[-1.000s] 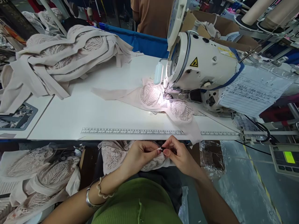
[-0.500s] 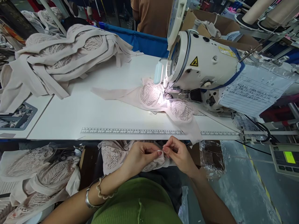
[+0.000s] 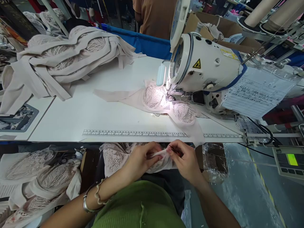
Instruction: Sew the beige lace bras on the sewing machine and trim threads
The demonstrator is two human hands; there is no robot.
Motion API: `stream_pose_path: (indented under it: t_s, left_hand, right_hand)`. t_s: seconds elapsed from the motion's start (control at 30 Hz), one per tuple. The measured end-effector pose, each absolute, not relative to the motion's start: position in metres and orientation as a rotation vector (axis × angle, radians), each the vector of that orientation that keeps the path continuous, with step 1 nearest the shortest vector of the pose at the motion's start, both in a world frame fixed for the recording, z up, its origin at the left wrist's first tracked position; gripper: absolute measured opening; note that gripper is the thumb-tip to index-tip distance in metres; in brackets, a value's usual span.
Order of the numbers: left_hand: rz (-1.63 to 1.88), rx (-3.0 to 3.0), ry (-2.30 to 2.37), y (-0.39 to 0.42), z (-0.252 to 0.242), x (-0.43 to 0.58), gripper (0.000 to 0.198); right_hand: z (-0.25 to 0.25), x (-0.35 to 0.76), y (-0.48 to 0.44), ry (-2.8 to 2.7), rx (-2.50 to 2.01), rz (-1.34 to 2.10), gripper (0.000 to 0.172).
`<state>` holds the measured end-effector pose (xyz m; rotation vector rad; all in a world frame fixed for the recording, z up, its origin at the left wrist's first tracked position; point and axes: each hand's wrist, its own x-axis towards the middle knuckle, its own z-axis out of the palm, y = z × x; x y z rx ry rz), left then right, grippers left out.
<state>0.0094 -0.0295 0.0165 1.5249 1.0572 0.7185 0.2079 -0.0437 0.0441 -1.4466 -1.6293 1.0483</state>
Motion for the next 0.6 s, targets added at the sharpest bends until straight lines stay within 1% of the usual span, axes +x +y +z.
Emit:
stream_pose_path:
  t_s: [0.1,0.2,0.3,0.47,0.6]
  left_hand:
    - [0.632,1.929,1.034,-0.024,0.008,-0.015,0.012]
    - [0.542,2.069,0.935,-0.022,0.002,-0.036,0.017]
    - [0.589,1.979,0.922,-0.025,0.001,-0.046,0.016]
    - [0.749,1.708,1.136,-0.035,0.003,-0.046,0.011]
    - [0.929,1.465,1.152,-0.036,0.003,-0.046,0.016]
  right_hand:
    - [0.051,0.220,-0.055,-1.610,-1.422,0.865,0.016]
    - [0.056,0.231,-0.067,-1.561,-1.338,0.802,0.013]
    - [0.056,0.237,-0.075,-1.440,-1.265,0.875,0.011]
    - [0.047,0.241,-0.077,-1.255,-1.250,0.901,0.013]
    - [0.041,0.247,-0.071,-1.225,-1.187,0.915,0.017]
